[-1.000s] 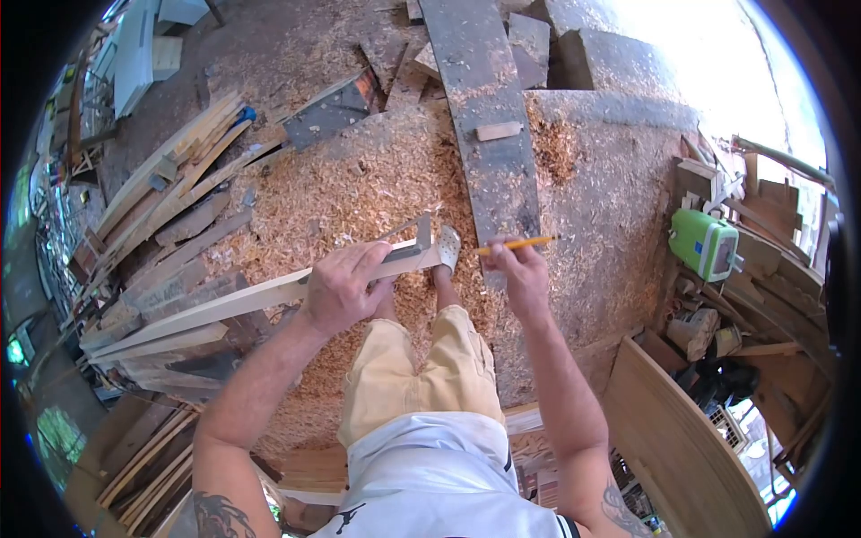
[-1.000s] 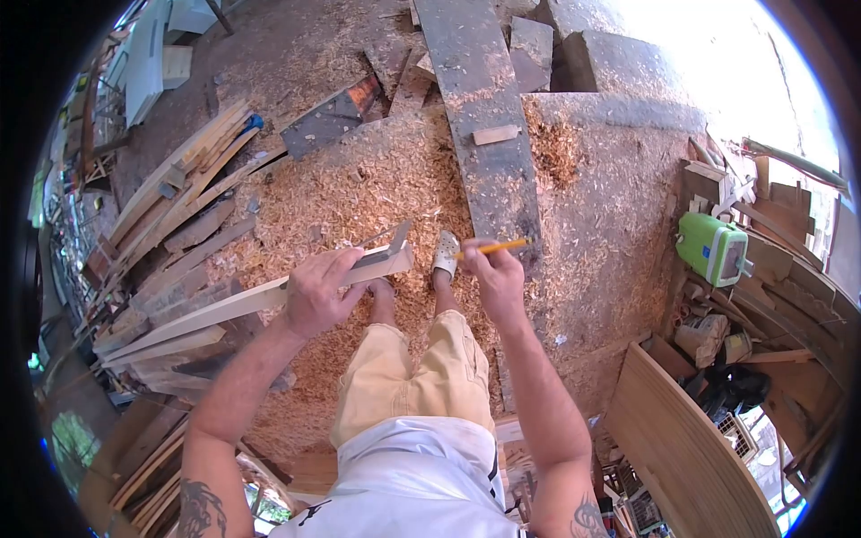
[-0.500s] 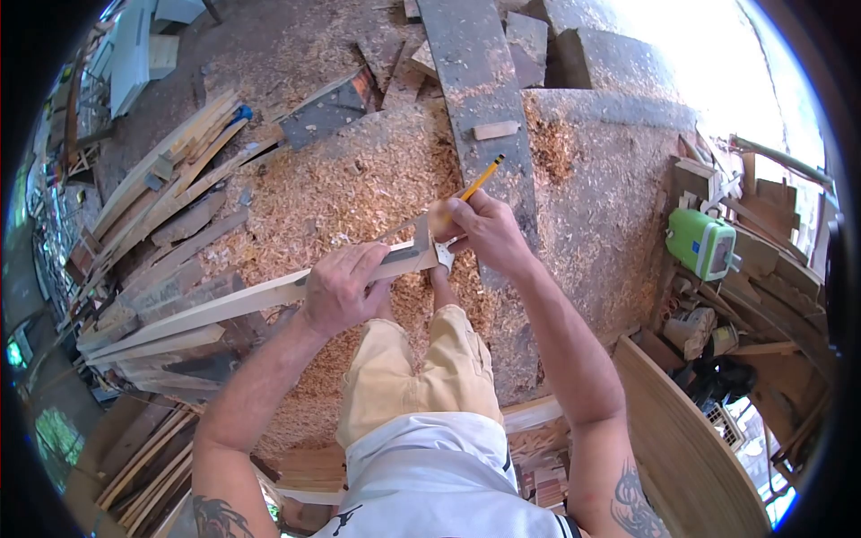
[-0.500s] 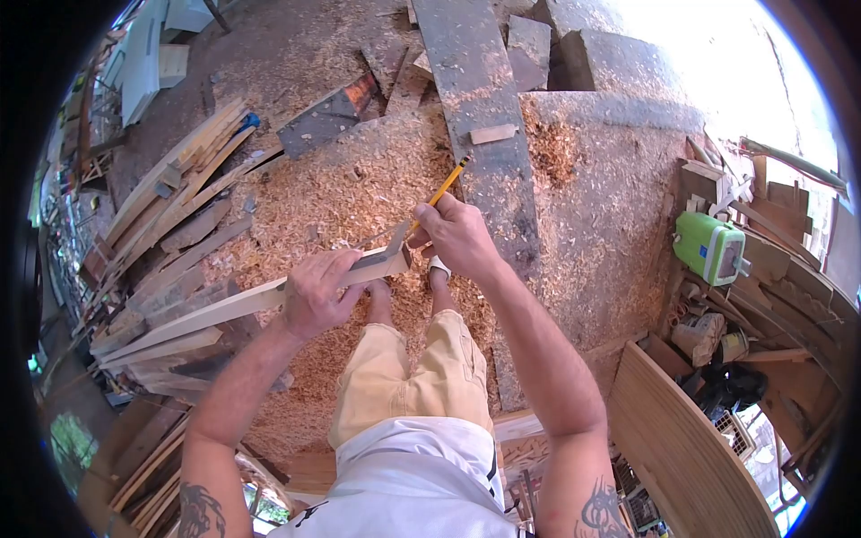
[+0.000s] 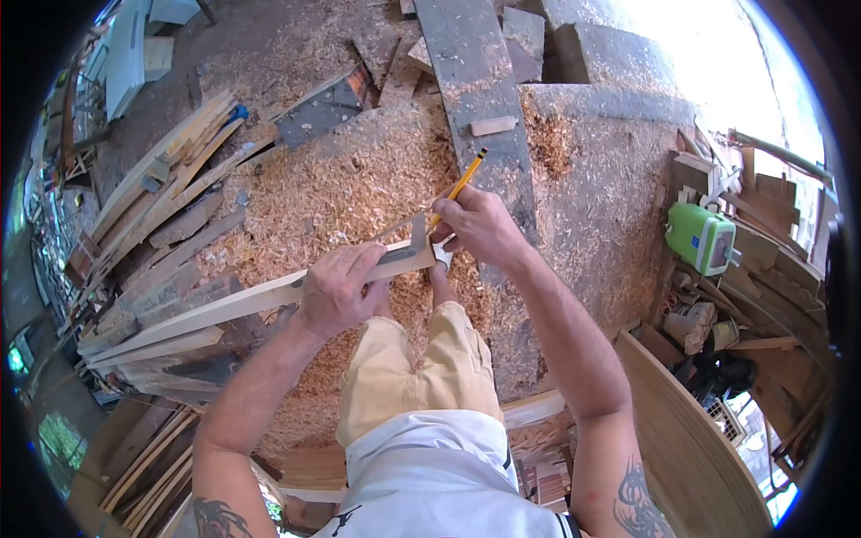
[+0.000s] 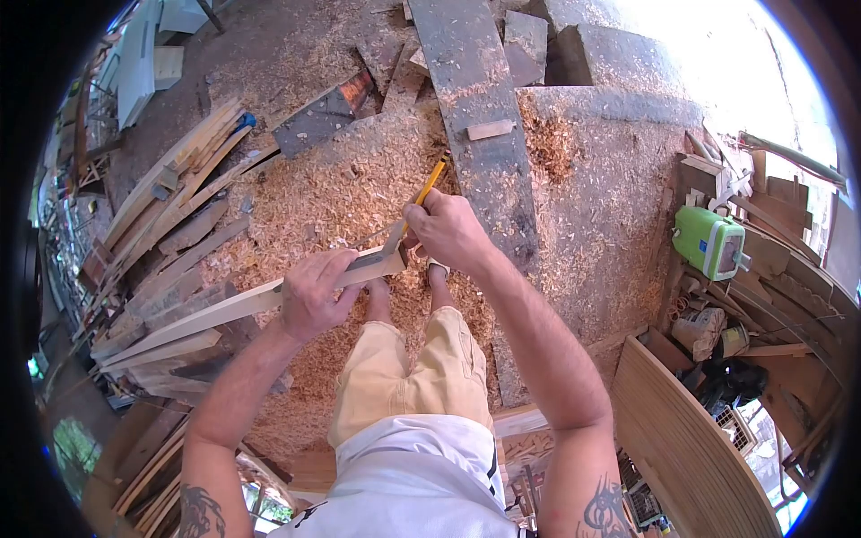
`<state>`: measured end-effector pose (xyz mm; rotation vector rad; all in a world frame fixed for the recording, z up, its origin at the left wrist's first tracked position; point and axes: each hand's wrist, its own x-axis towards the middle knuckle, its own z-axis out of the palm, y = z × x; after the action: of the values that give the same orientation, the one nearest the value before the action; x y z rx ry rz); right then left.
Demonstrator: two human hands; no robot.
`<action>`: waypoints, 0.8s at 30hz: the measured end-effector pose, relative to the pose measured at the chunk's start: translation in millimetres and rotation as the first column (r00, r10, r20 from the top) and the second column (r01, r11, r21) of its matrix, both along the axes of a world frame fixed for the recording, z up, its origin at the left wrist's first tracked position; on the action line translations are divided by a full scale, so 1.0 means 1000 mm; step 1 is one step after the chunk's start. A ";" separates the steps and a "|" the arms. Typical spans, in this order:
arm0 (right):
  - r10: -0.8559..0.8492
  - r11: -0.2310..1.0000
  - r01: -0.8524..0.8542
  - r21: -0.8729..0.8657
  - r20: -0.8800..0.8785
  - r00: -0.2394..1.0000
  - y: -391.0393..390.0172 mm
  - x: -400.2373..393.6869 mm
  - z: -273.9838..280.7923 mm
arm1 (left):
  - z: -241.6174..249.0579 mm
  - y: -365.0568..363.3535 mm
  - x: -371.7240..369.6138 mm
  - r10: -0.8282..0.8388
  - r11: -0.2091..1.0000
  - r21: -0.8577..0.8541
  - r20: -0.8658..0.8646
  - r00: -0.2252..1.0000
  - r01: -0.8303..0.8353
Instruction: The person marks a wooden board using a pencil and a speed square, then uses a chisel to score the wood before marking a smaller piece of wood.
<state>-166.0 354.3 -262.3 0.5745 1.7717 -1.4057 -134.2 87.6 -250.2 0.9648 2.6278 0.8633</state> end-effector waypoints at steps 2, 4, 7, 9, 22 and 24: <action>0.026 1.000 -0.026 0.007 -0.004 1.000 0.000 -0.002 0.000 | 0.000 0.000 0.000 0.000 1.000 0.000 0.001 1.000 0.000; 0.048 0.999 -0.047 0.015 -0.011 0.999 0.000 -0.003 0.001 | 0.000 0.000 0.000 -0.001 1.000 0.002 0.001 1.000 0.001; 0.078 0.996 -0.077 0.036 -0.027 0.997 -0.002 -0.004 0.001 | 0.000 0.000 0.000 0.000 1.000 0.008 -0.009 1.000 0.000; 0.103 0.993 -0.101 0.059 -0.039 0.994 -0.003 -0.004 -0.003 | -0.001 0.000 0.000 -0.002 1.000 0.010 -0.012 1.000 0.002; 0.132 0.989 -0.119 0.085 -0.179 0.975 -0.005 0.000 -0.003 | 0.002 0.000 -0.001 0.003 1.000 0.018 -0.012 1.000 -0.003; 0.100 0.993 -0.086 0.077 -0.207 0.973 -0.005 0.005 -0.006 | 0.007 0.002 -0.002 0.013 1.000 0.027 0.013 1.000 -0.013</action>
<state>-161.0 349.3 -267.9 0.3821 1.9937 -1.3880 -136.2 89.7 -243.6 0.9466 2.6206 0.9072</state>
